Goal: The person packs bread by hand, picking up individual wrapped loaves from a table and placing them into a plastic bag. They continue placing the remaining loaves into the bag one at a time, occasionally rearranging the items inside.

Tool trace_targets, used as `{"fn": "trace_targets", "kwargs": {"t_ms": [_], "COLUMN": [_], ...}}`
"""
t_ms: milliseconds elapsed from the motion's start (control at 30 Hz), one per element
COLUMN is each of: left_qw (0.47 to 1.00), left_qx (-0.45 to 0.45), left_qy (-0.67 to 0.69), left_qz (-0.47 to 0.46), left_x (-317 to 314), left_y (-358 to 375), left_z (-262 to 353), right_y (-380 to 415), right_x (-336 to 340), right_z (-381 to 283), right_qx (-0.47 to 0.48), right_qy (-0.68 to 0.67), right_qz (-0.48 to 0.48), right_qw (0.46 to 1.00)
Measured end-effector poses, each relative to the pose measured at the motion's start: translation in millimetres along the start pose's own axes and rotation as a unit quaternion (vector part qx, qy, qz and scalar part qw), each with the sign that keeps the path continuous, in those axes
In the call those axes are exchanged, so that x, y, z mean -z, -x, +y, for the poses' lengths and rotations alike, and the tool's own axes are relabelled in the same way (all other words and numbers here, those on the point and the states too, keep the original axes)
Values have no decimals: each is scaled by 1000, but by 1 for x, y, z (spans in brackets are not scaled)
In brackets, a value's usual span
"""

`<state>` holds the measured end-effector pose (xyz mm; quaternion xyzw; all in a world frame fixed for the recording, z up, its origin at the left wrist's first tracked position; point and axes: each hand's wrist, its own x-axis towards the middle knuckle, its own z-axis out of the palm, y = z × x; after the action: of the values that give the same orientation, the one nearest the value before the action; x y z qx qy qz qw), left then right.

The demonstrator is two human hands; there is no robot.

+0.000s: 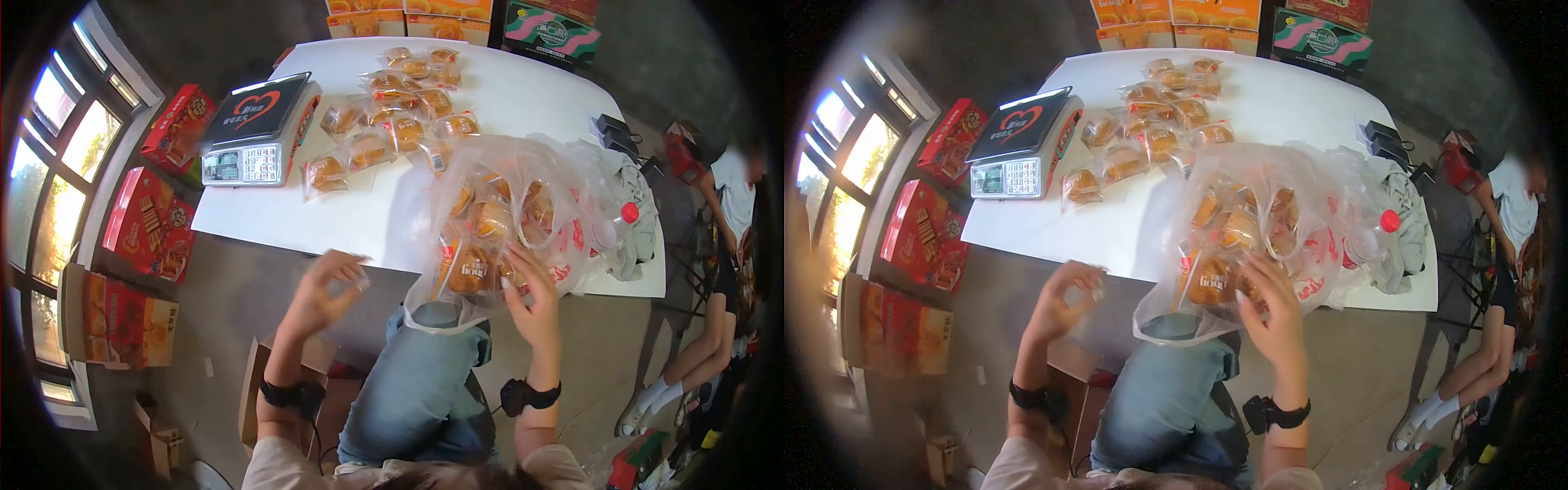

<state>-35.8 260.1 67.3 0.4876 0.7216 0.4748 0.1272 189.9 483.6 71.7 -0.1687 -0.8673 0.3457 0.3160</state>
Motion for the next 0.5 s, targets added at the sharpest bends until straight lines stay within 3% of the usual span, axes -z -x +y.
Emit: {"fn": "trace_targets", "kwargs": {"t_ms": [33,100,167,200,267,400,500], "left_qw": [997,979,933,932,859,836,853], "left_qx": [44,109,118,118,199,238,243], "left_qy": [28,-80,-292,-295,-450,-491,-462], "left_qz": [48,153,175,176,145,54,-21], "left_x": [5,16,34,41,51,56,57], "left_y": [-2,-20,-38,-47,-64,-87,-97], "left_z": [-21,-54,-94,-112,-142,-181,-199], "right_y": [2,8,13,15,19,18,18], "right_x": [3,5,5,4,2,-2,-4], "right_z": [-1,4,8,9,13,11,15], "right_qx": [-8,16,-3,-9,-12,-18,-13], "right_qy": [-21,6,-30,-37,-39,-31,-21], "right_qz": [22,49,94,107,112,104,101], "right_qw": [1000,999,995,994,993,994,995]}}
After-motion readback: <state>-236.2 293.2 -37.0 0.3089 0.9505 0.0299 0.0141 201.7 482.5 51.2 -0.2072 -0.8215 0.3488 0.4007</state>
